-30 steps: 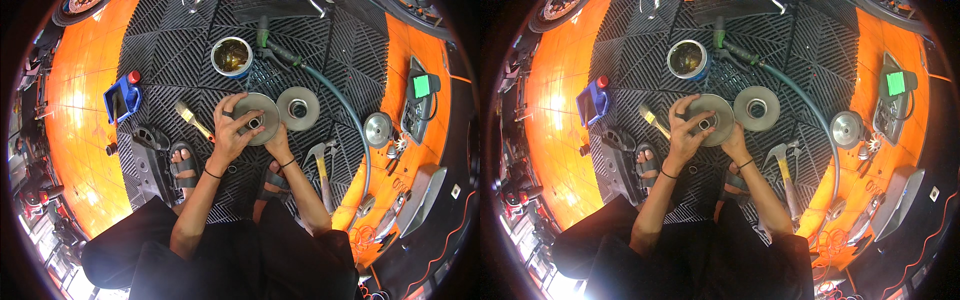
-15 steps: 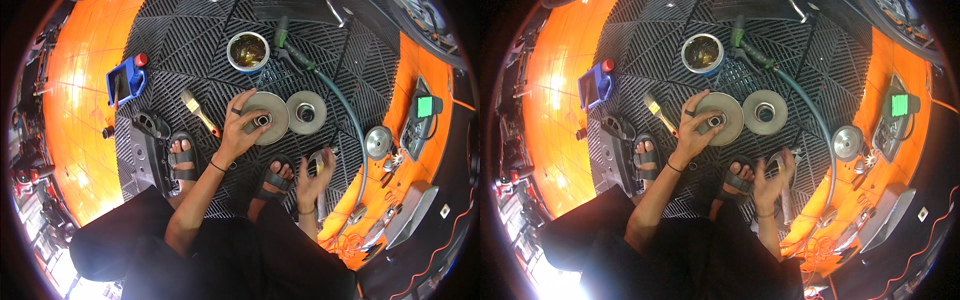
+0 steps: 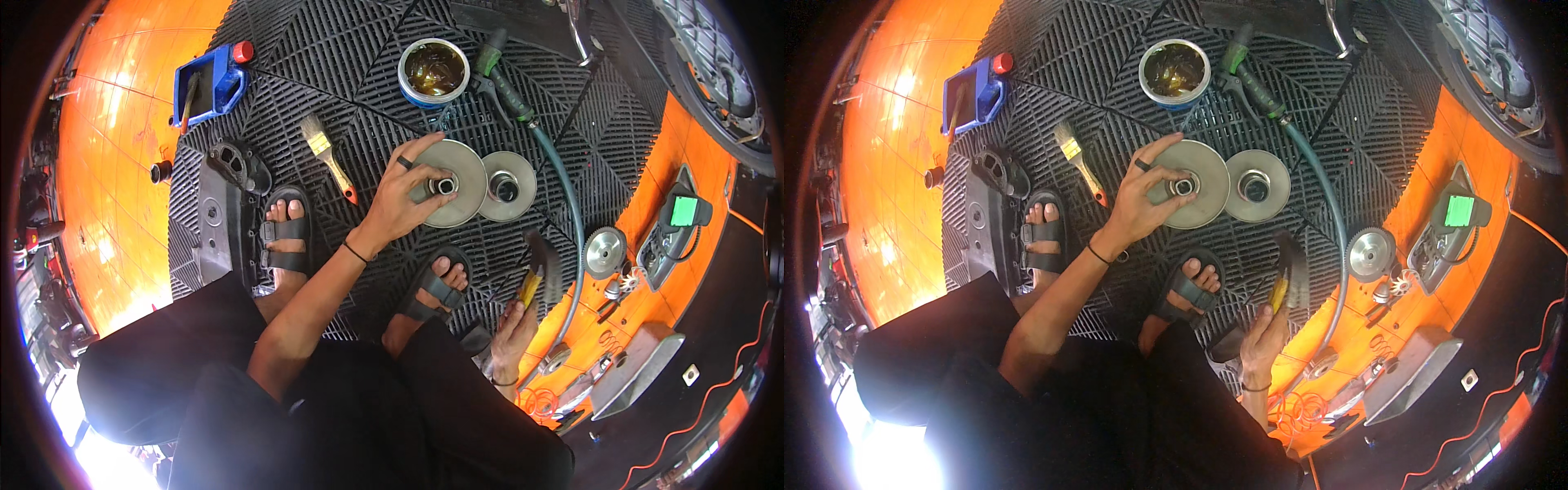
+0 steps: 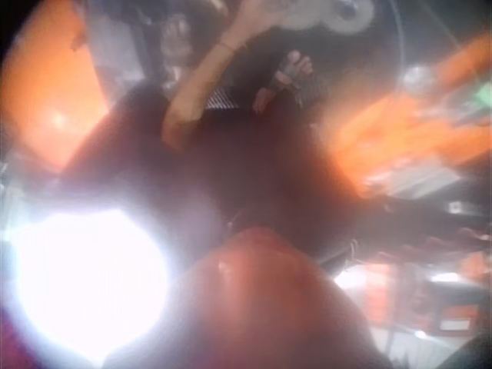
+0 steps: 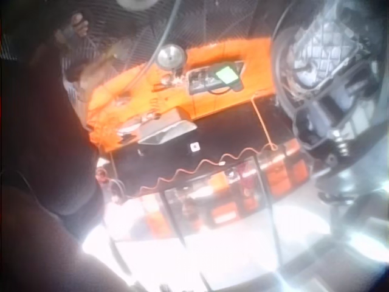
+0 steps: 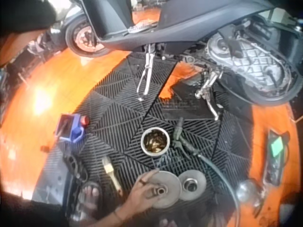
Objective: The person cleans and lubricates a motorcycle pulley assembly by hand and with a brush, then uses a hammer and a screwdriver to assemble the components on a shop floor.
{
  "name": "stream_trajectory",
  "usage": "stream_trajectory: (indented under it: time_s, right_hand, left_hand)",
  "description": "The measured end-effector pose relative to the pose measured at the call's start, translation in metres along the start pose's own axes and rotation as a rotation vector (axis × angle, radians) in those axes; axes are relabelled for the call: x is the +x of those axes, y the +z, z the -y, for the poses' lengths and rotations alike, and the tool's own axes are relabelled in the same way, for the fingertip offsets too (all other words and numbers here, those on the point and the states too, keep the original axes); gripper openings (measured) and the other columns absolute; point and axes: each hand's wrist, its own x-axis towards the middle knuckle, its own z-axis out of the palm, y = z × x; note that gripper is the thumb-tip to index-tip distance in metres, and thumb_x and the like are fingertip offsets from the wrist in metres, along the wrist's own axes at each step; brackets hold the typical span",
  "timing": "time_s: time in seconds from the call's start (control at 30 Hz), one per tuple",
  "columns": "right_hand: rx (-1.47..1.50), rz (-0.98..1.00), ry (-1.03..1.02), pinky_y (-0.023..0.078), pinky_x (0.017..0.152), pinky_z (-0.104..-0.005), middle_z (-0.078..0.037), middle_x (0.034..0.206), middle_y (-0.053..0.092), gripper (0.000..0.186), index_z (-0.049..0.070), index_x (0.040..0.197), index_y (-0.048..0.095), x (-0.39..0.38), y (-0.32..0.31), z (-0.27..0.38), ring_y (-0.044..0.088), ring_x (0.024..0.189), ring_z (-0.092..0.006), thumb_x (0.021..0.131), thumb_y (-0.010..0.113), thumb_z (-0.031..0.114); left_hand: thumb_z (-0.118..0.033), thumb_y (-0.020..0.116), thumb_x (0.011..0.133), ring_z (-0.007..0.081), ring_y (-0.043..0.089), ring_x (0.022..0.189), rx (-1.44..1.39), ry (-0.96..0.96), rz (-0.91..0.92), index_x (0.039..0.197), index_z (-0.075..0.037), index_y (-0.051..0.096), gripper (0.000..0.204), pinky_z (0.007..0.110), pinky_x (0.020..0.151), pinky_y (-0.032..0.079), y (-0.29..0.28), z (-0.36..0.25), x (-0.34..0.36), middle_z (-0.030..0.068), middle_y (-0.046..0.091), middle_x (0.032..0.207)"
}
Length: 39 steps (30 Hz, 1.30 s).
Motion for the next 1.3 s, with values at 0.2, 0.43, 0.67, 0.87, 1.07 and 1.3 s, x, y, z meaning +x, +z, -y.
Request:
stream_trajectory:
  time_s: [0.2, 0.43, 0.67, 0.87, 1.07, 1.3]
  right_hand:
    - [0.011, 0.276, -0.07, 0.047, 0.057, -0.044, -0.019, 0.072, 0.062, 0.03, -0.01, 0.121, 0.054, 0.038, -0.029, 0.122, 0.063, 0.062, -0.0374, 0.106, 0.048, 0.016]
    - [-0.25, 0.263, -0.351, 0.045, 0.057, -0.0498, -0.026, 0.073, 0.061, 0.028, -0.011, 0.116, 0.054, 0.056, -0.011, 0.146, 0.061, 0.065, -0.0468, 0.106, 0.05, 0.015]
    - [-0.074, 0.282, -0.159, 0.044, 0.061, -0.0551, -0.031, 0.078, 0.061, 0.027, -0.01, 0.12, 0.051, 0.055, -0.017, 0.146, 0.06, 0.072, -0.0533, 0.104, 0.052, 0.011]
    - [-0.031, 0.299, -0.124, 0.044, 0.062, -0.0553, -0.032, 0.079, 0.06, 0.026, -0.01, 0.12, 0.052, 0.056, -0.012, 0.129, 0.06, 0.073, -0.0533, 0.105, 0.05, 0.012]
    - [-0.052, 0.266, -0.24, 0.047, 0.062, -0.0529, -0.03, 0.08, 0.062, 0.029, -0.01, 0.123, 0.053, 0.049, -0.011, 0.139, 0.062, 0.073, -0.0521, 0.103, 0.052, 0.011]
    - [-0.178, 0.207, -0.393, 0.046, 0.056, -0.0443, -0.02, 0.071, 0.063, 0.025, -0.008, 0.112, 0.058, 0.06, 0.001, 0.123, 0.061, 0.059, -0.0409, 0.106, 0.05, 0.016]
  left_hand:
    - [-0.008, 0.088, 0.071, 0.0356, 0.043, 0.143, -0.016, -0.025, 0.016, 0.097, -0.004, 0.072, 0.031, 0.046, 0.116, 0.038, -0.001, -0.001, 0.0, 0.0139, 0.048, 0.154]
    - [-0.003, 0.087, 0.068, 0.0384, 0.041, 0.143, -0.022, -0.007, 0.031, 0.091, -0.001, 0.066, 0.031, 0.049, 0.118, 0.036, -0.001, -0.01, 0.008, 0.0151, 0.048, 0.154]
    - [-0.013, 0.09, 0.067, 0.0371, 0.04, 0.143, 0.1, 0.032, -0.01, 0.1, -0.008, 0.079, 0.035, 0.049, 0.118, 0.035, -0.001, -0.007, 0.005, 0.0114, 0.052, 0.151]
    - [-0.017, 0.091, 0.065, 0.0363, 0.034, 0.145, 0.203, -0.052, -0.006, 0.107, -0.021, 0.083, 0.043, 0.05, 0.119, 0.03, -0.003, -0.007, -0.002, 0.0082, 0.05, 0.154]
    - [-0.016, 0.09, 0.065, 0.0378, 0.032, 0.146, 0.151, -0.064, 0.008, 0.107, -0.02, 0.083, 0.043, 0.052, 0.12, 0.027, -0.003, -0.002, -0.001, 0.0082, 0.048, 0.157]
    - [-0.015, 0.09, 0.064, 0.0377, 0.032, 0.146, 0.168, -0.063, 0.004, 0.104, -0.017, 0.083, 0.041, 0.051, 0.12, 0.028, -0.005, -0.004, 0.001, 0.0081, 0.049, 0.156]
